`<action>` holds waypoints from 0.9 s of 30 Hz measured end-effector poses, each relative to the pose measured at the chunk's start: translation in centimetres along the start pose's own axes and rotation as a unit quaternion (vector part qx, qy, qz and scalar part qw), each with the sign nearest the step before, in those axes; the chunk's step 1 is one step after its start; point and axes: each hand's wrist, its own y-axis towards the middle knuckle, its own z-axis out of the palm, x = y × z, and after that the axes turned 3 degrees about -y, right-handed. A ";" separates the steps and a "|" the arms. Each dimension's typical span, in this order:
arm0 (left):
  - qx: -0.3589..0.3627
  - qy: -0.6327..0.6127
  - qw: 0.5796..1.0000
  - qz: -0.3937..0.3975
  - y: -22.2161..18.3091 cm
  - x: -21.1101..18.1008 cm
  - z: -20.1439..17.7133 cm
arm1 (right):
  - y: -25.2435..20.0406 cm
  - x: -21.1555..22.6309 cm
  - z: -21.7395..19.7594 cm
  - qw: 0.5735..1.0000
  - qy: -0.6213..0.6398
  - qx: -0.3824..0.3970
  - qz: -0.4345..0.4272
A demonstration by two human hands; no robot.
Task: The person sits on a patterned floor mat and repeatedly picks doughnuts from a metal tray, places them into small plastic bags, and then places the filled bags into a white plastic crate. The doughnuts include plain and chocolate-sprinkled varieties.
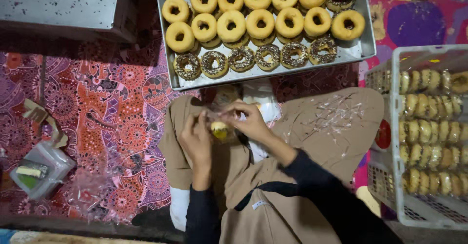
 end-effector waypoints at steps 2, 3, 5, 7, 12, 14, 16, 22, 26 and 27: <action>-0.039 0.016 0.996 0.081 -0.4 1.9 -1.1 | -0.6 -2.1 3.8 0.991 0.082 -0.055 0.088; -0.057 0.025 0.991 0.119 -1.0 2.9 -1.7 | -1.6 -3.2 5.1 0.980 0.123 -0.082 0.135; -0.020 0.069 0.996 0.045 -2.8 5.1 -2.3 | -4.5 -5.2 6.5 0.946 0.091 -0.034 0.309; 0.001 0.061 0.998 -0.028 -3.5 7.7 -1.9 | -5.8 -7.7 6.1 0.911 0.088 -0.005 0.403; -0.005 0.012 0.998 -0.062 0.8 13.6 2.6 | -0.9 -16.0 -3.0 0.935 -0.243 0.027 0.255; -0.005 0.044 0.999 0.023 4.1 15.3 5.9 | 1.6 -19.2 -6.2 0.876 -0.465 0.037 0.125; 0.025 0.105 0.991 0.079 6.8 16.2 9.4 | 3.4 -21.4 -7.5 0.877 -0.479 -0.015 -0.014; 0.109 0.282 0.949 0.085 5.6 14.2 12.3 | 6.2 -18.9 -6.3 0.856 -0.513 0.047 0.047; -0.023 0.083 0.976 0.200 2.6 9.0 13.2 | 2.9 -8.1 -7.6 0.780 -0.557 0.229 0.174; 0.118 0.015 0.993 0.018 2.2 7.4 13.4 | 1.2 -5.1 -7.9 0.812 -0.560 0.163 0.012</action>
